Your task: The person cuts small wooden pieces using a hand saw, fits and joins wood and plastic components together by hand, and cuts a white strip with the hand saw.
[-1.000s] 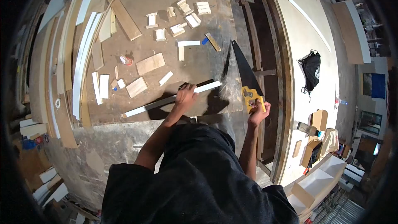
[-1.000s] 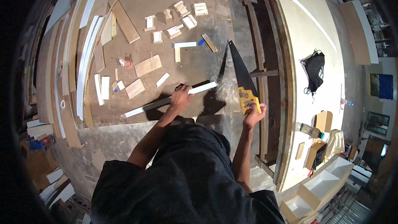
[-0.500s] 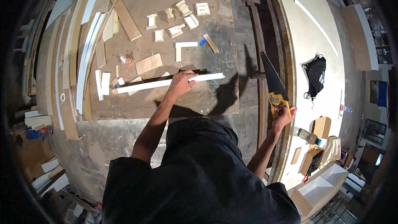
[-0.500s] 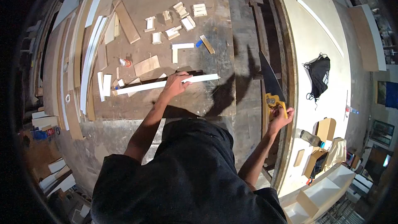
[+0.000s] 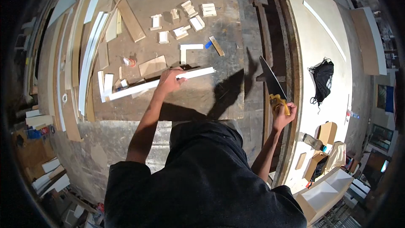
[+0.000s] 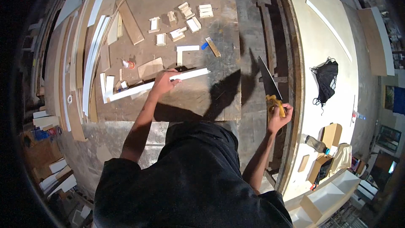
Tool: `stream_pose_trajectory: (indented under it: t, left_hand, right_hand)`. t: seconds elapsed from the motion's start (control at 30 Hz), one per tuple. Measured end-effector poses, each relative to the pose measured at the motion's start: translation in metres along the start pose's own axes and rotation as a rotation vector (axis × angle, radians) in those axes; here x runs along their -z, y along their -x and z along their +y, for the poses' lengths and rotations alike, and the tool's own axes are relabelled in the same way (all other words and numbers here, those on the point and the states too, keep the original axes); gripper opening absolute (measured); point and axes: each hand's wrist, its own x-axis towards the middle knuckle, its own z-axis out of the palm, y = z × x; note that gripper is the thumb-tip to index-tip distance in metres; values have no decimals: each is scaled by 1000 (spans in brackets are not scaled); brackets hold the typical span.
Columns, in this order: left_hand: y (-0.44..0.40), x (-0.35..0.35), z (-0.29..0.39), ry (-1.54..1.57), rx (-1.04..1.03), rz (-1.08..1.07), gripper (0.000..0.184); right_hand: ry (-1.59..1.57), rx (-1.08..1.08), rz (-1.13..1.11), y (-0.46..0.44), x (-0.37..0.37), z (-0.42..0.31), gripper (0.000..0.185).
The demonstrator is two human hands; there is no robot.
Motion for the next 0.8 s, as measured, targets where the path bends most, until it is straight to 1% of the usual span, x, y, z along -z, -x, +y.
stream_pose_trajectory:
  t: [0.03,0.07,0.1,0.13,0.17,0.2,0.27,0.3,0.33,0.37,0.4,0.47,0.5,0.57,0.6,0.67,0.7,0.8]
  left_hand:
    - [-4,6,-2,3,5,0,32]
    - [-7,11,-4,-59,-37,1,32]
    - [-13,14,-10,-120,-80,4,32]
    - [-20,15,-14,-119,-78,7,32]
    - [-27,16,-17,-146,-146,60,32]
    - [-34,16,-22,-173,-213,111,33]
    - [-53,26,-16,-196,-196,53,33]
    - [-64,25,-21,-230,-247,75,33]
    - [-74,22,-27,-264,-299,99,32]
    - [-83,20,-33,-265,-298,102,32]
    - [-90,21,-34,-280,-291,93,33]
    - [-103,23,-38,-294,-290,83,33]
    - [-108,26,-42,-294,-286,80,33]
    - [-118,31,-51,-315,-270,79,34]
    - [-122,35,-52,-315,-273,75,34]
    - [-129,42,-56,-317,-233,56,35]
    - [-134,42,-60,-349,-266,85,37]
    - [-141,41,-69,-339,-253,77,37]
  right_hand:
    - [29,3,-16,0,-5,-1,20]
    - [31,2,-21,1,-10,-2,20]
    - [8,12,-42,3,-15,-2,20]
    - [-16,23,-62,4,-21,0,20]
    - [-89,14,-70,7,-26,1,20]
    - [-88,13,-71,9,-28,7,20]
    - [-92,-17,-62,15,-29,23,20]
    - [-92,-20,-67,17,-32,26,20]
    - [-71,26,-81,17,-35,28,20]
    - [-51,74,-92,16,-38,29,19]
    - [-53,77,-91,15,-41,25,19]
    - [-93,-13,-102,15,-43,17,19]
    - [-92,-12,-97,13,-46,13,19]
    - [-90,68,-60,10,-50,5,18]
    - [-88,66,-56,9,-46,10,18]
    - [-78,12,-80,7,-37,20,17]
    - [-52,17,-84,6,-39,15,16]
    - [-62,-22,-65,5,-41,5,17]
